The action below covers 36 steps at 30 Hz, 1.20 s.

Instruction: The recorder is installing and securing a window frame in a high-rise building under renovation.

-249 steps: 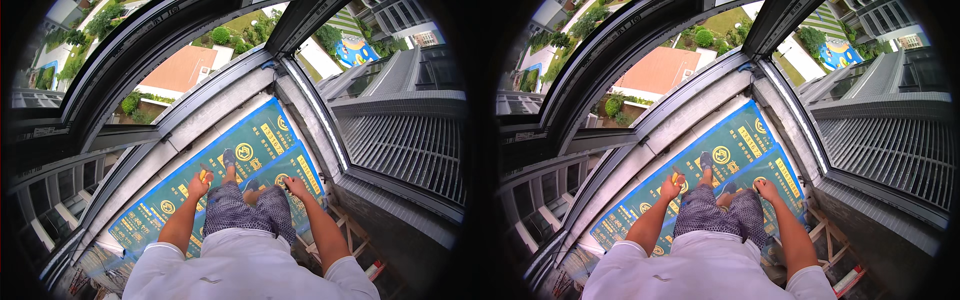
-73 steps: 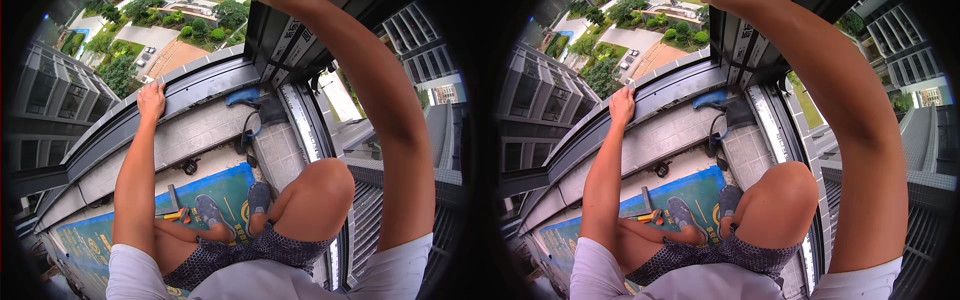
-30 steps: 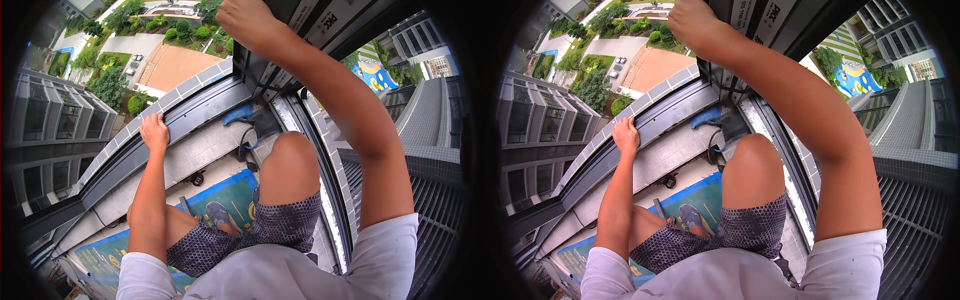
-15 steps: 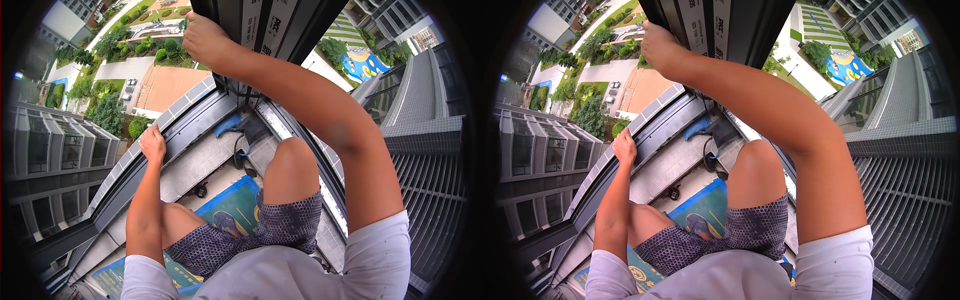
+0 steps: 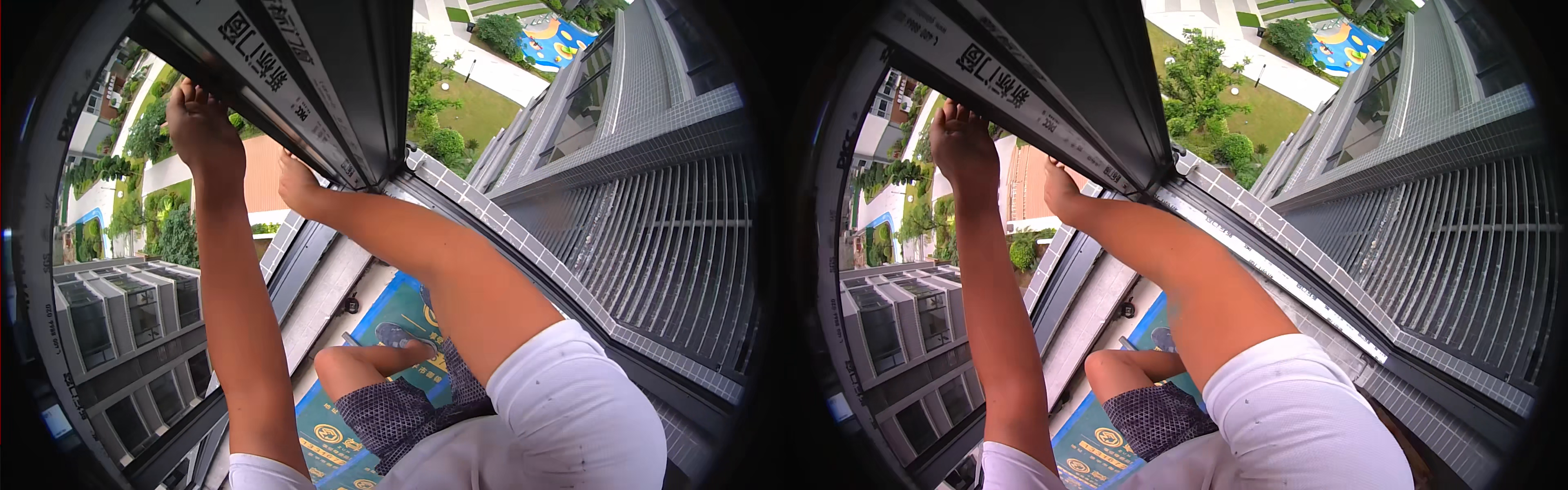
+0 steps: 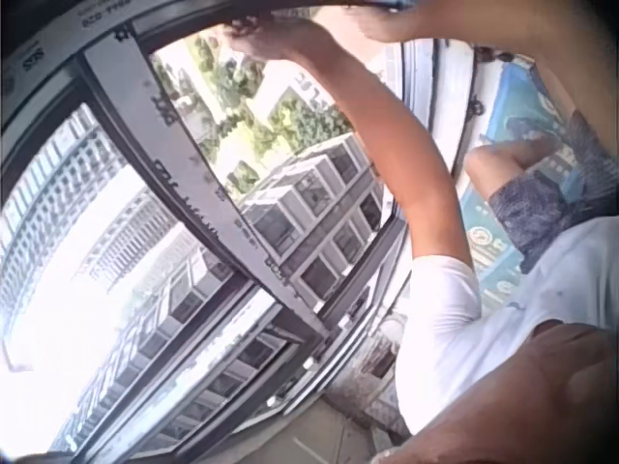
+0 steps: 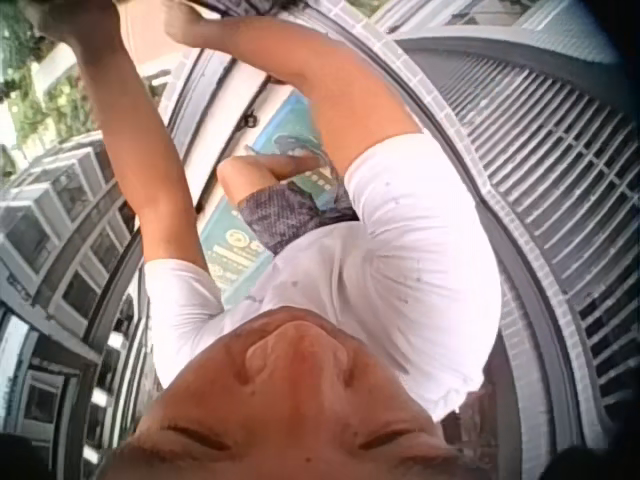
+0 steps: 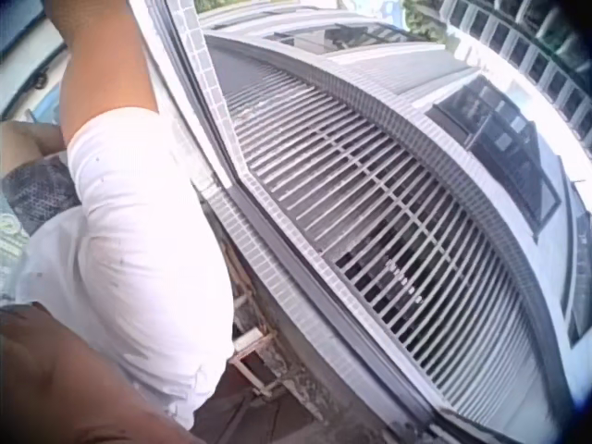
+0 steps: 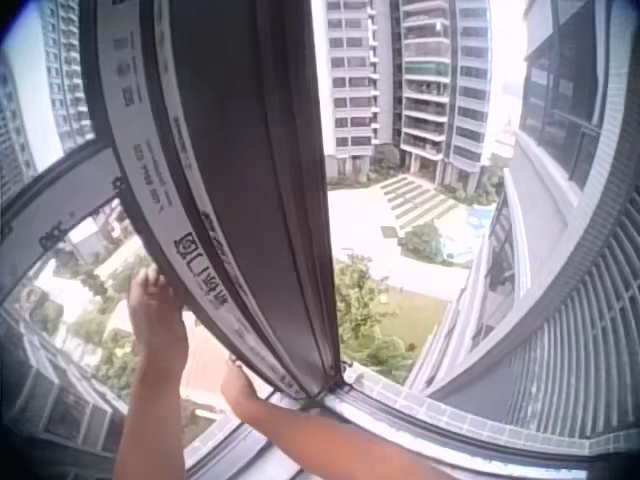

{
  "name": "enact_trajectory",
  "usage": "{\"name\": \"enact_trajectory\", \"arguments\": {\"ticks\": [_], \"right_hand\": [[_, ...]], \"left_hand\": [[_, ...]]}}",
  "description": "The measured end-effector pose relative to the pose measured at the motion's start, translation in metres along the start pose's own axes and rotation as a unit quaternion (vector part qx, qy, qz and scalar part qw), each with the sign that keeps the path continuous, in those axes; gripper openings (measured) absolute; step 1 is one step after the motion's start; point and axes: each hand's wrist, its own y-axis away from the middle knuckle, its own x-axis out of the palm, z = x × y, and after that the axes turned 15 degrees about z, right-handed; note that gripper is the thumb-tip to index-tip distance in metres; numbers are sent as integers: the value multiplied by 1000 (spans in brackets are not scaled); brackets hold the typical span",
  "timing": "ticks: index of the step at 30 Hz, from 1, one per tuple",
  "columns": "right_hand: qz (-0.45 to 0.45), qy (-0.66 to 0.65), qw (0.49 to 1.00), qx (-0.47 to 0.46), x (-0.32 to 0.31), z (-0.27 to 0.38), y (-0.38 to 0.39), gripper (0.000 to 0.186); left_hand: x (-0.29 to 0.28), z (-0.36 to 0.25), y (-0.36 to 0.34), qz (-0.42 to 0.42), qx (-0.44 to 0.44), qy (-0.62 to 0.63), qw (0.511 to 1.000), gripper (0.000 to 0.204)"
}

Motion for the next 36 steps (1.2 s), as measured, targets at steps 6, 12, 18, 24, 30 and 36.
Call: {"name": "enact_trajectory", "arguments": {"ticks": [6,12,18,24,30,36], "right_hand": [[-63,-551,828,-82,-25,49,212,33],[59,-681,657,318,41,-15,576,42],[7,-270,554,787,-9,-116,997,45],[-155,74,350,921,-184,-171,1253,61],[-262,169,294,904,-264,-162,1402,79],[-269,153,305,901,-279,-169,1479,89]], "left_hand": [[-104,26,-29,51,-48,91,993,36],[-120,31,-39,76,-71,-161,981,53],[27,-11,-12,171,-193,-126,958,61],[77,-66,61,329,-222,-200,896,53],[189,-52,154,447,-212,-260,829,47],[533,-207,313,632,-1,-200,749,57]]}}
